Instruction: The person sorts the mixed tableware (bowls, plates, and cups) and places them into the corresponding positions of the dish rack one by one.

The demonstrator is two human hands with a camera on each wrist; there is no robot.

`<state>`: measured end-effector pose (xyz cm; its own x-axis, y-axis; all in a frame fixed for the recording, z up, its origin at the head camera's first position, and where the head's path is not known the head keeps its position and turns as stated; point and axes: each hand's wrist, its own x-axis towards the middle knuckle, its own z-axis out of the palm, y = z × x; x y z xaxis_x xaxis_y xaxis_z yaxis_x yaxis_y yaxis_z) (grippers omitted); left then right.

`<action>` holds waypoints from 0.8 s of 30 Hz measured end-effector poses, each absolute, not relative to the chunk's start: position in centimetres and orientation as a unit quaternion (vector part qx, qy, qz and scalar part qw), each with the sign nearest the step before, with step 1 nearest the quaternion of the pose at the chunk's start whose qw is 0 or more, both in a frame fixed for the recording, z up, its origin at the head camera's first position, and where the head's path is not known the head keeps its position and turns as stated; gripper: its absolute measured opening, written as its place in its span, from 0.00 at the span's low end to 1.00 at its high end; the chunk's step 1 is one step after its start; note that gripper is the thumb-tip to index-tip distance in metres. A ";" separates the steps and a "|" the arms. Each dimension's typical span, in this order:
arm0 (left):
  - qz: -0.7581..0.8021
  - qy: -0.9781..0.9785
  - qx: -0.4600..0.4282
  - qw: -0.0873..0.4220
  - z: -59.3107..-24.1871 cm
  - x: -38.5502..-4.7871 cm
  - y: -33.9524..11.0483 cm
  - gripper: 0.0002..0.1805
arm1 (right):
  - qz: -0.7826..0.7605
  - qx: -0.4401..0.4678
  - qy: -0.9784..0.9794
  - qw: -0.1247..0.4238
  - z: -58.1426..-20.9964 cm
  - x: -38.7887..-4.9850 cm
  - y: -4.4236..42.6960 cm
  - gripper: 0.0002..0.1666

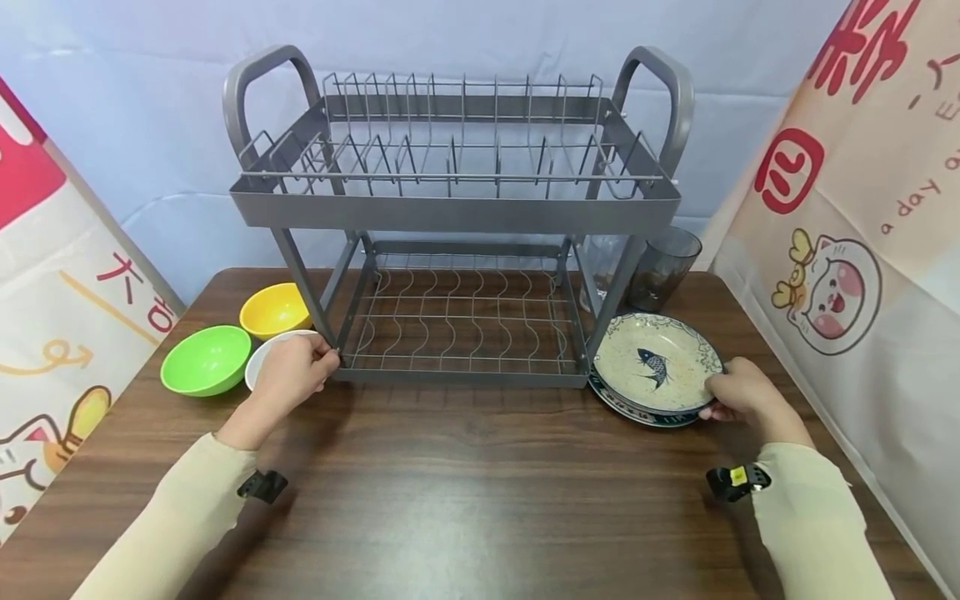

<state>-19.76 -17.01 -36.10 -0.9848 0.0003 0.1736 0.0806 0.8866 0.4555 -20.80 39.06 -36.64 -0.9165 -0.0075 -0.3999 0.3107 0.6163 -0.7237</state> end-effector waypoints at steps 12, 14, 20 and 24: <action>-0.241 -0.964 -0.030 0.106 -36.4 -19.8 -17.1 0.10 | -0.437 0.052 0.891 0.112 -36.5 -20.3 38.8 0.11; -0.240 -0.965 -0.029 0.106 -36.3 -19.7 -17.1 0.10 | -0.443 0.050 0.889 0.107 -36.7 -20.2 38.9 0.11; -0.237 -0.965 -0.033 0.105 -36.3 -19.7 -17.1 0.11 | -0.473 0.051 0.871 0.123 -36.8 -19.9 38.9 0.07; -0.238 -0.965 -0.035 0.101 -36.3 -19.8 -17.1 0.10 | -0.522 0.056 0.840 0.140 -36.6 -19.7 39.0 0.04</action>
